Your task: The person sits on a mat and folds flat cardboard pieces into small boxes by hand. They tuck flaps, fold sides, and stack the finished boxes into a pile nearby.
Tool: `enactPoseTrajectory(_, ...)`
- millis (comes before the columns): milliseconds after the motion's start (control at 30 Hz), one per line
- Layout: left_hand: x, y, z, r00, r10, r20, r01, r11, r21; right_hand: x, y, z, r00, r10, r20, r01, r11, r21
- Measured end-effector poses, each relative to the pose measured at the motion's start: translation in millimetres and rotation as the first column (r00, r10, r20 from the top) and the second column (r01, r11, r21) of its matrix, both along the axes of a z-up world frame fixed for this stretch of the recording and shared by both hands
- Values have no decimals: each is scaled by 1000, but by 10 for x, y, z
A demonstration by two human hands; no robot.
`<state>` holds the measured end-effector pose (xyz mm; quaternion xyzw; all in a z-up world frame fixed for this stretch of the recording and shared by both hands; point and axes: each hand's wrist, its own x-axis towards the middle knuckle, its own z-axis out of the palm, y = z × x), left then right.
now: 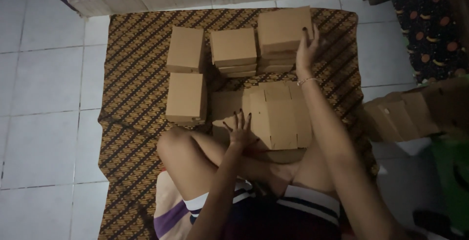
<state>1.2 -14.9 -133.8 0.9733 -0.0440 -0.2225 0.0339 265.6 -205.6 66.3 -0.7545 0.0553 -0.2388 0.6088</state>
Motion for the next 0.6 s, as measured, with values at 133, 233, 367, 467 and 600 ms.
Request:
enactPoseTrajectory(133, 20, 5, 47, 1000, 30, -1, -30, 999, -42, 81, -26, -96, 995, -100, -17, 96, 985, -147)
enactPoseTrajectory(233, 60, 6, -106, 996, 25, -87, -27, 999, -25, 203, -49, -261, 988, -138, -71, 125, 979, -161)
enactPoseTrajectory(367, 55, 3, -94, 991, 18, -130, -19, 1000, -5, 277, -67, -368, 977, -184, -112, 159, 967, -197)
enactPoseTrajectory(467, 0, -7, -131, 998, 36, -50, -38, 998, -43, 168, -2, -198, 981, -164, -108, 148, 979, -142)
enactPoseTrajectory(600, 58, -15, -102, 993, 23, -116, -21, 1000, 22, 143, -79, -250, 966, -117, -230, 94, 989, -111)
